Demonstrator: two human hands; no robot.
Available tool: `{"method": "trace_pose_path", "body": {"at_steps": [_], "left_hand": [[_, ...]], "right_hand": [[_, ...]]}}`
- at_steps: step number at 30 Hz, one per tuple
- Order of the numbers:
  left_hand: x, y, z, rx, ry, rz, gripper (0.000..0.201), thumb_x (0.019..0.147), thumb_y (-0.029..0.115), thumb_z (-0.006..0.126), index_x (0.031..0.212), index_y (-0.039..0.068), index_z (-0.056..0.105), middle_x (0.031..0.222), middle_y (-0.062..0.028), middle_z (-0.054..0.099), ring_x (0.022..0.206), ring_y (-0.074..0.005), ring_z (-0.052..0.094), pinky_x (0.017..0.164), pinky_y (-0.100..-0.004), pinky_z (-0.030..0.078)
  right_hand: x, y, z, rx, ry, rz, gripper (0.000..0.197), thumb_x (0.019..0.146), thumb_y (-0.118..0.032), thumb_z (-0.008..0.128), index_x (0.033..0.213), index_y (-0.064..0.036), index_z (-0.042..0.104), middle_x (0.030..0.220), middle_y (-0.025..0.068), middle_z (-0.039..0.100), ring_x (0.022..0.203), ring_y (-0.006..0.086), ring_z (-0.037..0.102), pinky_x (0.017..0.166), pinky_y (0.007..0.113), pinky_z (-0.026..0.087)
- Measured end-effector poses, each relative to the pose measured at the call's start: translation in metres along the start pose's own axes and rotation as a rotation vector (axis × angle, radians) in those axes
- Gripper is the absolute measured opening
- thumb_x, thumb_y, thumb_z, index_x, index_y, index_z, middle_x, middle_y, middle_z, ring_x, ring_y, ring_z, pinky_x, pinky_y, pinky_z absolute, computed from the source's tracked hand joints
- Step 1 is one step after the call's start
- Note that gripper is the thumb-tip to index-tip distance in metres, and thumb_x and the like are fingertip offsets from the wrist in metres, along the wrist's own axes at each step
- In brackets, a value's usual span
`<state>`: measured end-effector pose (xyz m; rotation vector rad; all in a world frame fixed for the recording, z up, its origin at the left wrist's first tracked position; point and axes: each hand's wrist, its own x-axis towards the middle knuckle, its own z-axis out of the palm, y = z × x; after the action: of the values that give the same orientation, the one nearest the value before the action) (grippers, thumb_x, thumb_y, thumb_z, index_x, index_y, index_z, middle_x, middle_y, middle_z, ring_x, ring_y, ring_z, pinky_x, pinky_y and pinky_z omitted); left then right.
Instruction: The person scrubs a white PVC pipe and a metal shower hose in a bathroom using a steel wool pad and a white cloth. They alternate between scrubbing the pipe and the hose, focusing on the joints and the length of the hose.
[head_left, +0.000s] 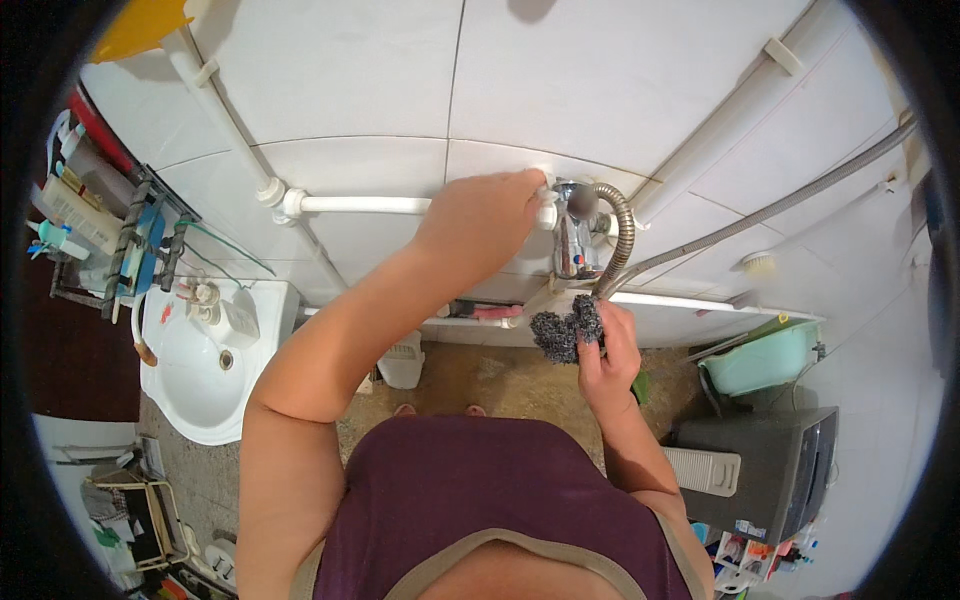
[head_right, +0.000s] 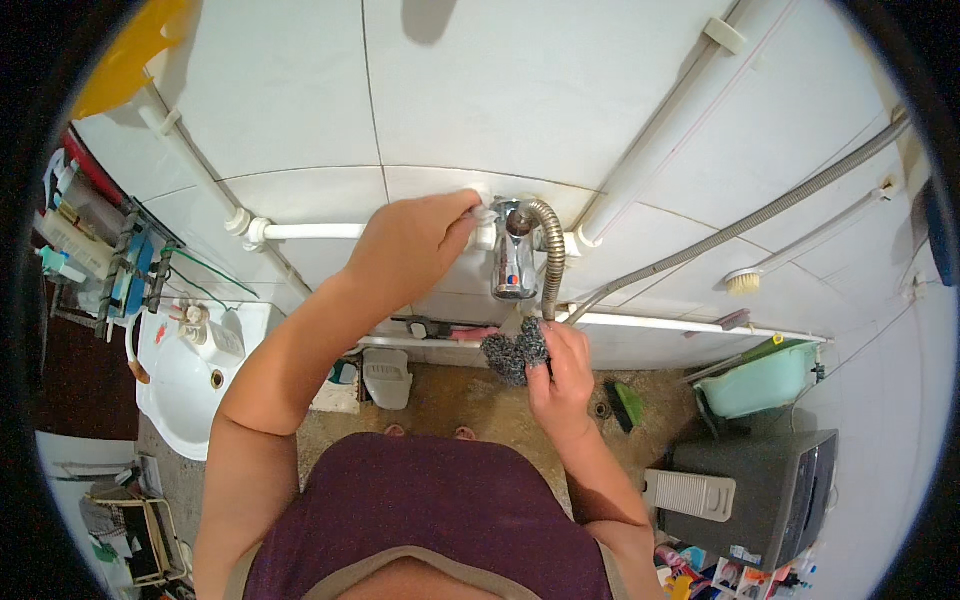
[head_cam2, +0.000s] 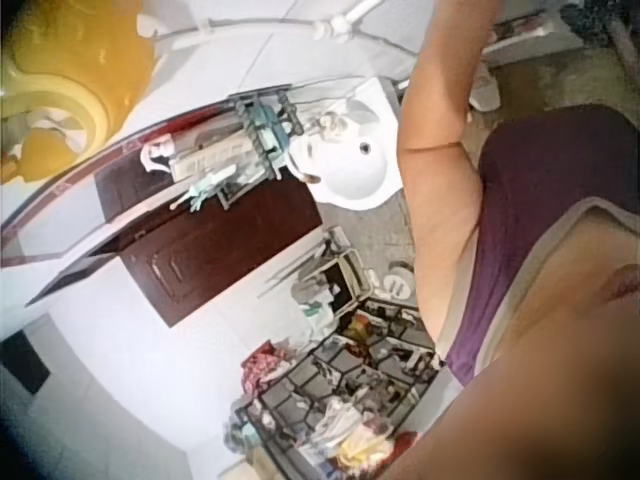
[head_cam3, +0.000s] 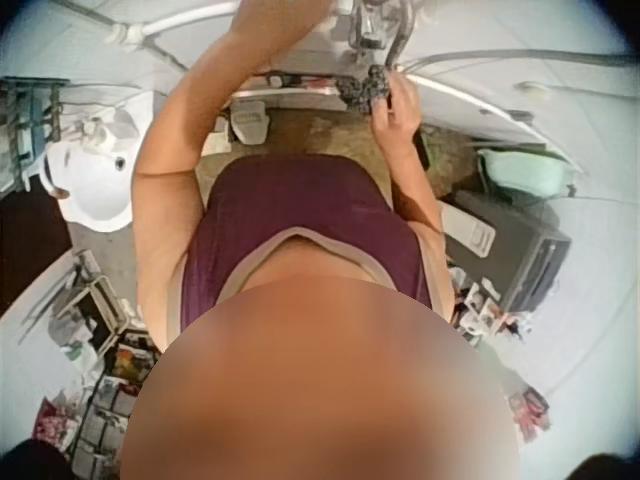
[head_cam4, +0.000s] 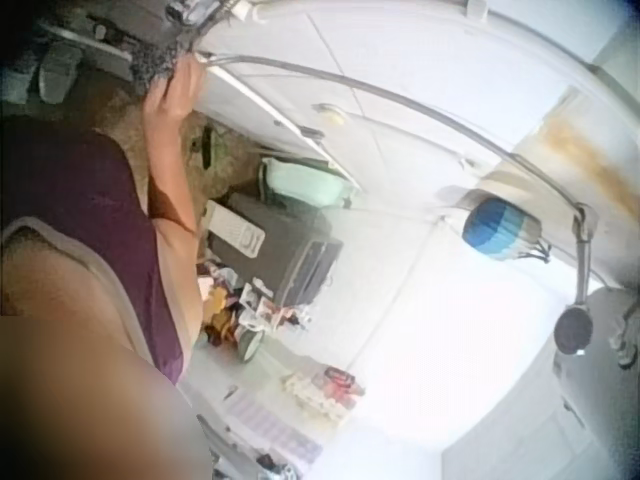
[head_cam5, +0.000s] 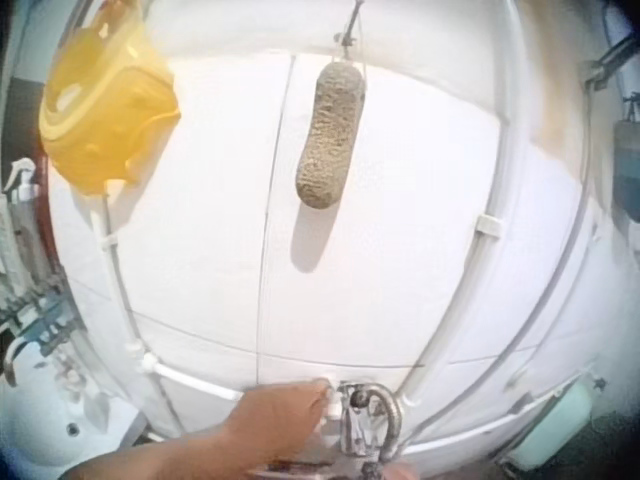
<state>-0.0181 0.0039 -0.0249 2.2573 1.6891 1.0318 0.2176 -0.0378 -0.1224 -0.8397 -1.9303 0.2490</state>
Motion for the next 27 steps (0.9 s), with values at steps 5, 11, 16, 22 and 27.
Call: {"method": "trace_pose_path", "body": {"at_steps": [5,11,16,22,27], "left_hand": [[0.003,-0.003,0.013,-0.031,0.147,0.119,0.024,0.086,0.013,0.058,0.109,0.005,0.056,0.084,-0.0153,0.063,0.083,-0.0341,0.06,0.068,-0.0433,0.046],[0.005,0.0,0.019,-0.182,0.402,0.282,0.034,0.083,0.005,0.058,0.117,0.002,0.053,0.095,-0.0178,0.063,0.089,-0.0342,0.06,0.076,-0.0409,0.048],[0.032,0.029,0.007,-0.419,0.065,0.273,0.047,0.08,-0.002,0.05,0.127,0.004,0.048,0.104,-0.0222,0.062,0.096,-0.0384,0.059,0.082,-0.0422,0.047],[0.047,0.035,-0.001,-0.305,-0.215,0.306,0.054,0.078,-0.004,0.047,0.132,0.004,0.042,0.097,-0.025,0.062,0.087,-0.042,0.061,0.076,-0.0469,0.048],[0.03,0.03,0.0,-0.334,-0.209,0.139,0.054,0.079,-0.001,0.05,0.132,0.006,0.039,0.096,-0.0251,0.061,0.086,-0.0423,0.06,0.073,-0.048,0.046]], "right_hand": [[-0.002,-0.001,-0.007,-0.04,0.015,0.015,0.03,0.078,0.005,0.059,0.108,0.0084,0.059,0.104,0.0204,0.061,0.094,0.0316,0.06,0.086,0.035,0.047],[0.004,-0.001,-0.008,-0.031,0.025,-0.017,0.04,0.069,0.009,0.057,0.109,0.0093,0.058,0.104,0.0235,0.059,0.091,0.037,0.058,0.083,0.04,0.047],[0.003,-0.002,-0.008,-0.029,0.035,0.001,0.028,0.08,0.004,0.06,0.108,0.008,0.059,0.104,0.0196,0.061,0.093,0.0305,0.06,0.085,0.035,0.046],[-0.001,-0.001,-0.014,-0.059,0.046,0.004,0.037,0.074,0.008,0.057,0.111,0.0091,0.057,0.106,0.0238,0.06,0.094,0.0366,0.059,0.085,0.04,0.048],[0.002,-0.006,-0.015,-0.037,0.064,0.022,0.037,0.073,0.009,0.058,0.11,0.008,0.058,0.105,0.023,0.06,0.094,0.0355,0.059,0.085,0.04,0.047]]}}
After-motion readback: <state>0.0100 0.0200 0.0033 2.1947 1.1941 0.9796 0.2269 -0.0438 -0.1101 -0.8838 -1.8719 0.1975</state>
